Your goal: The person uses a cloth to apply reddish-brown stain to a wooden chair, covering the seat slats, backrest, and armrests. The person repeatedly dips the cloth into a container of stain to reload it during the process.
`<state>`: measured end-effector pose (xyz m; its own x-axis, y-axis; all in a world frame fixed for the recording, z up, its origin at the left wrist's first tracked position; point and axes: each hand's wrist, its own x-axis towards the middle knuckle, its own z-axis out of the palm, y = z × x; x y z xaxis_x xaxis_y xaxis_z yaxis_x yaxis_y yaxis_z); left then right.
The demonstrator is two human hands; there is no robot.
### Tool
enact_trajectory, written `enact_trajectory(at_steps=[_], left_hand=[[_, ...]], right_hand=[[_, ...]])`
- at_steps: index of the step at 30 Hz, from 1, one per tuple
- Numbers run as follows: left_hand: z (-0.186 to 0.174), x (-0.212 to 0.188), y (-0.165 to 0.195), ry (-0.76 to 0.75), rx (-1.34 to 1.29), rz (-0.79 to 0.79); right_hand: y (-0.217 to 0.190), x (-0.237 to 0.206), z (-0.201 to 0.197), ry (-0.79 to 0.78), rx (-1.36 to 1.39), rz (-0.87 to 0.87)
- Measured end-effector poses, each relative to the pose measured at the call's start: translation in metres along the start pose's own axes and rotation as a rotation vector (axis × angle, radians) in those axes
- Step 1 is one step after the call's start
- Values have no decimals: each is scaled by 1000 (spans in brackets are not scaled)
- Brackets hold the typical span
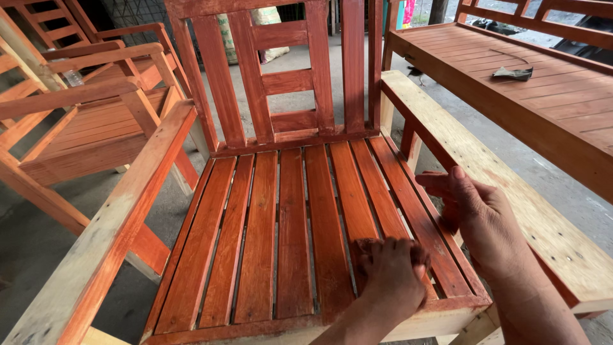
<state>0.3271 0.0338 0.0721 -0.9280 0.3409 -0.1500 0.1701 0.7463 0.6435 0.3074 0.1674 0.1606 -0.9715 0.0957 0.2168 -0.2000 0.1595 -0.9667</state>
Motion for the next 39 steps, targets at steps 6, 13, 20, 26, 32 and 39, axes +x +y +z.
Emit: enact_trajectory(at_steps=[6, 13, 20, 26, 32, 39], left_hand=[[27, -15, 30, -26, 44, 154], [28, 54, 8, -19, 174, 164], [-10, 145, -17, 133, 205, 45], [-40, 225, -39, 154, 215, -61], [-70, 284, -53, 296, 234, -67], [-79, 314, -60, 257, 162, -120]], right_hand=[[6, 7, -2, 18, 1, 26], [18, 25, 13, -9, -2, 41], [33, 48, 23, 26, 127, 93], [39, 46, 13, 91, -65, -50], [38, 36, 8, 128, -103, 44], [46, 40, 5, 32, 26, -4]])
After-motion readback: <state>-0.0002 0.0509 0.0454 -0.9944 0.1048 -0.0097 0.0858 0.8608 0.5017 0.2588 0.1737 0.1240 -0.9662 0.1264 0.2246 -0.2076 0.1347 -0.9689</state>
